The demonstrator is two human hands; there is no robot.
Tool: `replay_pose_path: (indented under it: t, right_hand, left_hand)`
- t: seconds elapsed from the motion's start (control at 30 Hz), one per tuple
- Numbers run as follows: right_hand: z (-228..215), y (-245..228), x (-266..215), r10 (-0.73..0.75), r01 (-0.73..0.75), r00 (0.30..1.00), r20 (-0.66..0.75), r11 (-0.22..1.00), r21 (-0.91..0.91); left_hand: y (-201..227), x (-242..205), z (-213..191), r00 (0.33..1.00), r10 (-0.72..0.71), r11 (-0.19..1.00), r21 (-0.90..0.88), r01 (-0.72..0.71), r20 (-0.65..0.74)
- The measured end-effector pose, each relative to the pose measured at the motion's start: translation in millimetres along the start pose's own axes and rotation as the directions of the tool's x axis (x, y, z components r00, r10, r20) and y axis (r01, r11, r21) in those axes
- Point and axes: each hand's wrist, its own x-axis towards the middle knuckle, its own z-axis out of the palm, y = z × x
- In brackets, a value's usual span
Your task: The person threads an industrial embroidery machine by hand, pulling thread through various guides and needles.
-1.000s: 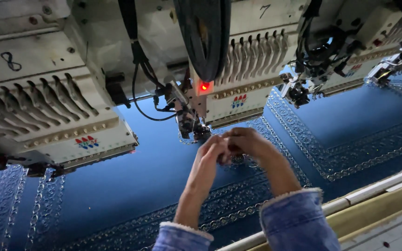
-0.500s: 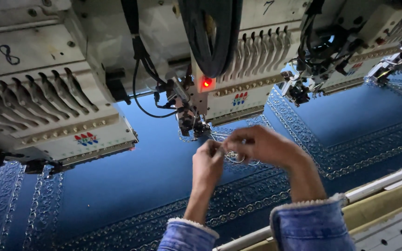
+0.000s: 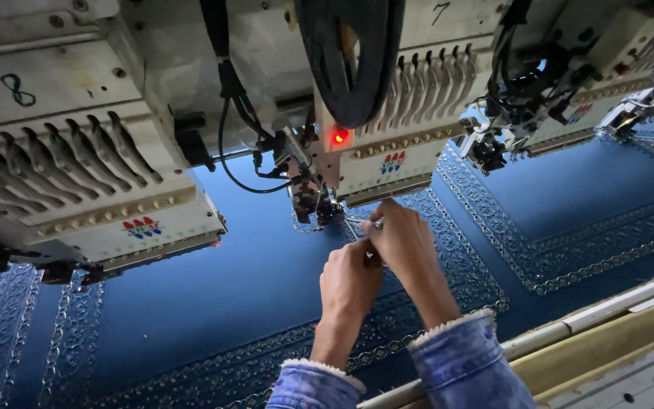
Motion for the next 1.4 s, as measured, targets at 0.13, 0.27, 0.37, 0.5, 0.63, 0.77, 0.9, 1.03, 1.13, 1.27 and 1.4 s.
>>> replay_pose_path:
  t: [0.13, 0.27, 0.37, 0.5, 0.63, 0.77, 0.9, 1.03, 1.13, 1.27, 1.4]
  right_hand:
    - [5, 10, 4, 0.041, -0.042, 0.998, -0.038, 0.999, -0.031]
    - [10, 15, 11, 0.062, -0.067, 0.996, 0.063, 0.995, 0.077]
    - [-16, 1, -1, 0.12, -0.204, 0.974, 0.193, 0.837, 0.508]
    - [-33, -7, -7, 0.049, -0.273, 0.958, 0.283, 0.47, 0.84]
    - [-14, -9, -5, 0.029, -0.123, 0.992, 0.126, 0.506, 0.853]
    - [-9, -22, -4, 0.141, -0.106, 0.99, 0.026, 0.591, 0.799]
    - [-5, -16, 6, 0.135, -0.095, 0.991, 0.005, 0.669, 0.737]
    - [-11, -17, -1, 0.084, -0.03, 0.996, -0.031, 0.64, 0.768]
    - [-12, -10, 1, 0.048, 0.02, 0.996, -0.07, 0.663, 0.749]
    - [-89, -2, -36, -0.108, 0.058, 0.994, 0.012, 0.618, 0.784]
    - [-168, 42, -49, 0.14, -0.122, 0.99, 0.017, 0.789, 0.603]
  left_hand:
    - [-2, 2, 2, 0.999, 0.039, 0.999, 0.003, -0.039, -0.013]
    - [0, -2, -3, 0.999, 0.041, 0.999, 0.029, -0.04, -0.014]
    - [1, 0, -4, 0.997, 0.052, 0.998, -0.043, -0.054, -0.054]
    - [-3, 6, -7, 0.986, 0.062, 0.968, -0.231, -0.097, -0.156]
    - [-2, 6, -2, 0.975, 0.101, 0.959, -0.243, -0.149, -0.198]
    - [1, 3, 4, 0.964, 0.142, 0.95, -0.243, -0.197, -0.226]
    - [6, -2, 7, 0.955, 0.165, 0.952, -0.211, -0.22, -0.248]
    - [0, 2, 16, 0.95, 0.17, 0.951, -0.209, -0.228, -0.263]
    - [2, 0, 17, 0.942, 0.185, 0.961, -0.149, -0.233, -0.279]
    - [19, -9, 4, 0.961, 0.163, 0.963, -0.173, -0.204, -0.224]
    - [16, -5, 4, 0.972, 0.106, 0.968, -0.2, -0.149, -0.209]
